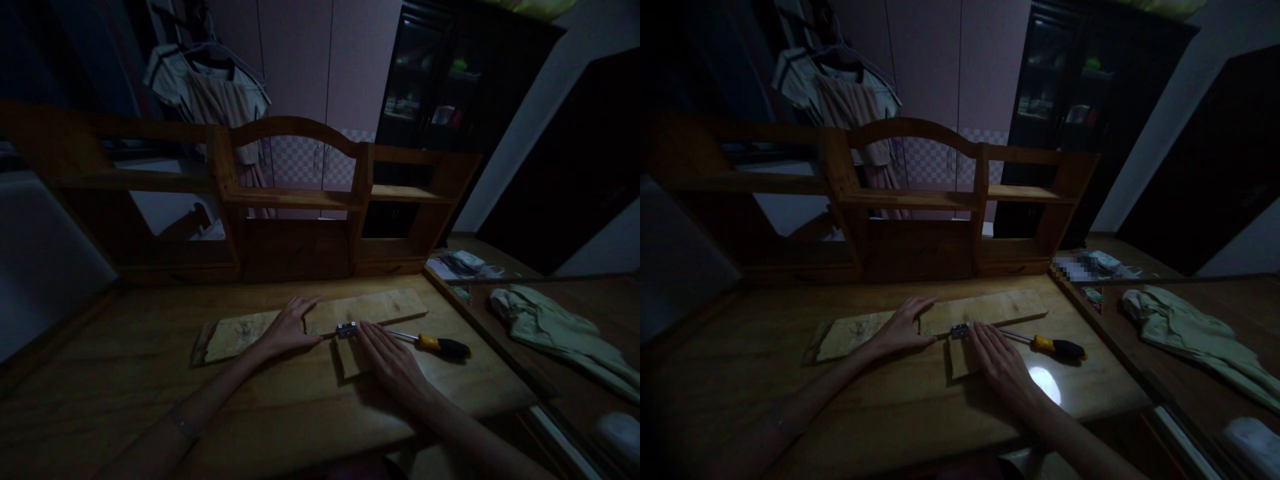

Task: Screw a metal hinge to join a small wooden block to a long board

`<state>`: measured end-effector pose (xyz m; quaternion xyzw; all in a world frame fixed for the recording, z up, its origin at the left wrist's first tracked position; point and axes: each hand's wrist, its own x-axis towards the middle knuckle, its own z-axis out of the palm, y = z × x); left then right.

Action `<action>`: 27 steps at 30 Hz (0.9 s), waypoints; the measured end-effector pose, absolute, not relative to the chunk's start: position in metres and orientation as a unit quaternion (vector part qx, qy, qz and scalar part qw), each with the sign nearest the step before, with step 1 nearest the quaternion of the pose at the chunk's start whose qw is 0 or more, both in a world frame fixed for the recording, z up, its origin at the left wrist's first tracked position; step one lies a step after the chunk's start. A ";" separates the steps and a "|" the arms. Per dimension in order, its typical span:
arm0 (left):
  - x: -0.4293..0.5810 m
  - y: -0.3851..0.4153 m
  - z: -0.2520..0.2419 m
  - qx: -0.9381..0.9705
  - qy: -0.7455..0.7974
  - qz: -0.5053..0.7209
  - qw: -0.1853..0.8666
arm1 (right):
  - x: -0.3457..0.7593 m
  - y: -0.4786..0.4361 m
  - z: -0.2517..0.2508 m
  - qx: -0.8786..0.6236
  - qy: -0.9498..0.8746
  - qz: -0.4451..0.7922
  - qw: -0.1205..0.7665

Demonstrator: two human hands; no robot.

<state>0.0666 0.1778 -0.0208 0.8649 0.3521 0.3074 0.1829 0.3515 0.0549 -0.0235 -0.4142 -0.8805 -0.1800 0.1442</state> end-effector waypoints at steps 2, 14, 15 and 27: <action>0.066 0.178 -0.021 0.864 0.357 0.307 0.179 | 0.361 0.049 -0.024 -0.432 -0.871 -0.182 0.149; 0.101 0.208 0.008 0.858 0.351 0.333 0.175 | 0.464 0.021 -0.034 -0.594 -0.754 -0.157 0.234; 0.108 0.212 0.011 0.859 0.346 0.337 0.172 | 0.477 0.024 -0.037 -0.601 -0.748 -0.154 0.236; 0.228 0.251 0.011 0.871 0.286 0.347 0.197 | 0.545 -0.002 -0.029 -0.617 -0.751 0.048 0.230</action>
